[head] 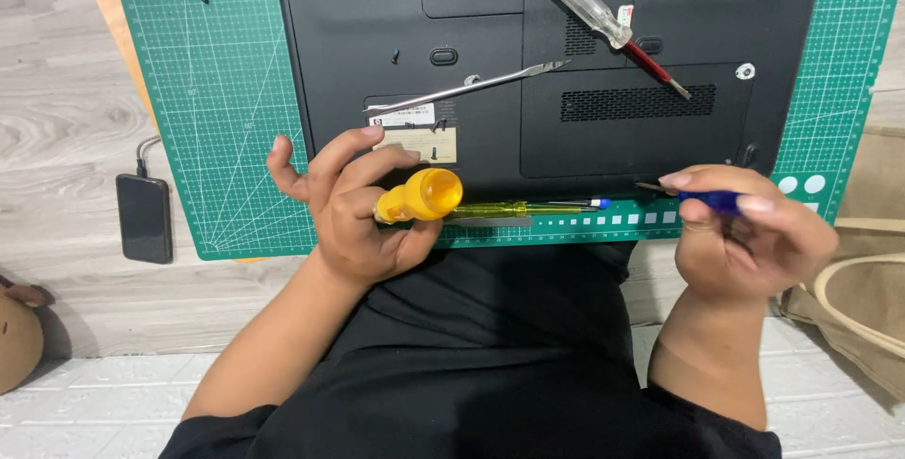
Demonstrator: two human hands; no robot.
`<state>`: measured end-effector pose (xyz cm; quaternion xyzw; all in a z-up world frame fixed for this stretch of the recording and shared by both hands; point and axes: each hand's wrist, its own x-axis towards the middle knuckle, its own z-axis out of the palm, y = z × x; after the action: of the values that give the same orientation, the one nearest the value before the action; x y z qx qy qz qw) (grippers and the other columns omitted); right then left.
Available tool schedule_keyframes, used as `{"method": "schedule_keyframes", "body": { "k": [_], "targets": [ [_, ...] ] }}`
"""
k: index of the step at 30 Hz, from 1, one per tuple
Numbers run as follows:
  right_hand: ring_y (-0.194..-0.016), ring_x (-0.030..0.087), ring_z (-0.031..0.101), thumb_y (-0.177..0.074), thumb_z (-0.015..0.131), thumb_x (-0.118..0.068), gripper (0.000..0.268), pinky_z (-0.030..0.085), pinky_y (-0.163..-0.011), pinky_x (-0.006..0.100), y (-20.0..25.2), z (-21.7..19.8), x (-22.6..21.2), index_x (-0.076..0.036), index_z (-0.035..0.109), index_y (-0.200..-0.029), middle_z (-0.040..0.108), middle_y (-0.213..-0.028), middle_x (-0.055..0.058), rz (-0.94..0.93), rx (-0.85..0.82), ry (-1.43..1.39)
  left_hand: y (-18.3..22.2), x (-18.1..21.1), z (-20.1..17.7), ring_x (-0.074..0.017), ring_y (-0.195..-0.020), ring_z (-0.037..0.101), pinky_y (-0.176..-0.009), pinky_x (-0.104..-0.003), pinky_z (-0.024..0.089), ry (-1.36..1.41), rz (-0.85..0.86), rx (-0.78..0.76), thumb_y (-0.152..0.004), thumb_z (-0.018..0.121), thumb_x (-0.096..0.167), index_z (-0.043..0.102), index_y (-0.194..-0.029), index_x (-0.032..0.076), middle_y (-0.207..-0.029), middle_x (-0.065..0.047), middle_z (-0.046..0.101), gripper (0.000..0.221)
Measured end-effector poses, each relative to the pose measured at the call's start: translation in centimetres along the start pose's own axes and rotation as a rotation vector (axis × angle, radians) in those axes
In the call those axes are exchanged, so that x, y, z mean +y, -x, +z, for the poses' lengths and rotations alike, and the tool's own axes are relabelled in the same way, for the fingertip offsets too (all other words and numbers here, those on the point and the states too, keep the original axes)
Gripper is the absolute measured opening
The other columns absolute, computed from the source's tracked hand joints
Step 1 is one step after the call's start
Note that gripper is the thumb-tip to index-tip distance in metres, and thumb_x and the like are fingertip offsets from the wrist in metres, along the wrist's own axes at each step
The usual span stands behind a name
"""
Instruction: Disassembling the back panel of a laptop using various screwdrivers and prying tools to remove the battery.
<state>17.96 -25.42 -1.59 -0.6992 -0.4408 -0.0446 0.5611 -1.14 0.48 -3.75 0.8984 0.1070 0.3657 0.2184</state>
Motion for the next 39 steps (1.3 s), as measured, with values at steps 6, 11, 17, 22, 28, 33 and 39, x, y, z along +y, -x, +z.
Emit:
{"method": "schedule_keyframes", "body": {
  "k": [6, 11, 17, 22, 28, 33, 39],
  "targets": [
    [-0.082, 0.041, 0.068, -0.101, 0.058, 0.005, 0.025, 0.062, -0.077, 0.049, 0.1, -1.3, -0.2, -0.006, 0.04, -0.114, 0.06, -0.088, 0.033, 0.034, -0.104, -0.085, -0.1, 0.1, -0.1, -0.0255, -0.112, 0.063, -0.116, -0.055, 0.004, 0.009, -0.004, -0.008, -0.091, 0.065, 0.037, 0.04, -0.092, 0.019, -0.097, 0.006, 0.073, 0.031],
    [-0.089, 0.042, 0.071, -0.103, 0.049, 0.023, 0.03, 0.059, -0.083, 0.047, -1.5, -2.0, -1.9, -0.006, 0.042, -0.101, 0.066, -0.097, 0.029, 0.177, -0.275, -0.039, -0.1, 0.1, -0.2, -0.0255, -0.112, 0.062, -0.116, -0.054, 0.005, 0.007, -0.012, -0.019, -0.09, 0.064, 0.035, 0.04, -0.09, 0.02, -0.096, 0.006, 0.072, 0.029],
    [-0.101, 0.041, 0.065, -0.099, 0.057, 0.019, 0.036, 0.046, -0.096, 0.049, -3.7, -3.4, -3.6, -0.005, 0.031, -0.094, 0.066, -0.109, 0.029, 0.22, -0.404, 0.157, 0.0, 0.0, -0.2, -0.0255, -0.112, 0.063, -0.116, -0.055, 0.005, 0.005, -0.008, -0.025, -0.089, 0.061, 0.036, 0.041, -0.091, 0.019, -0.096, 0.006, 0.072, 0.027],
    [-0.094, 0.036, 0.061, -0.099, 0.059, 0.013, 0.036, 0.043, -0.092, 0.042, -2.2, -3.3, -4.2, -0.007, 0.029, -0.096, 0.059, -0.097, 0.023, 0.385, -0.193, 0.104, 0.0, -0.2, 0.0, -0.0265, -0.107, 0.065, -0.118, -0.053, 0.006, 0.025, 0.011, -0.001, -0.089, 0.061, 0.031, 0.04, -0.096, 0.018, -0.091, 0.003, 0.069, 0.026],
    [-0.095, 0.031, 0.062, -0.095, 0.065, 0.017, 0.036, 0.062, -0.081, 0.035, -2.7, 0.4, -2.3, -0.004, 0.036, -0.092, 0.054, -0.109, 0.032, 0.354, 0.039, -0.12, 0.4, -0.1, 0.0, -0.0237, -0.083, 0.064, -0.116, -0.055, 0.011, 0.031, 0.019, 0.004, -0.087, 0.062, 0.03, 0.041, -0.087, 0.015, -0.075, 0.0, 0.056, 0.026],
    [-0.092, 0.026, 0.069, -0.094, 0.07, 0.015, 0.028, 0.046, -0.069, 0.027, -5.7, 3.9, -2.2, -0.001, 0.054, -0.077, 0.068, -0.099, 0.025, 0.242, -0.194, 0.017, -0.5, 0.2, -0.4, -0.0207, -0.073, 0.058, -0.111, -0.05, 0.014, 0.093, 0.0, -0.006, -0.096, 0.048, 0.036, 0.039, -0.077, 0.015, -0.067, -0.001, 0.048, 0.03],
    [-0.112, 0.038, 0.064, -0.09, 0.077, 0.006, 0.017, 0.049, -0.105, 0.049, -5.1, 4.7, -2.5, 0.0, 0.062, -0.088, 0.069, -0.111, 0.021, -0.014, -0.203, 0.212, -0.6, 0.0, -0.5, -0.0195, -0.069, 0.057, -0.1, -0.045, 0.02, 0.085, 0.091, -0.038, -0.101, 0.033, 0.036, 0.046, -0.077, 0.014, -0.06, 0.003, 0.044, 0.035]
  ]
}}
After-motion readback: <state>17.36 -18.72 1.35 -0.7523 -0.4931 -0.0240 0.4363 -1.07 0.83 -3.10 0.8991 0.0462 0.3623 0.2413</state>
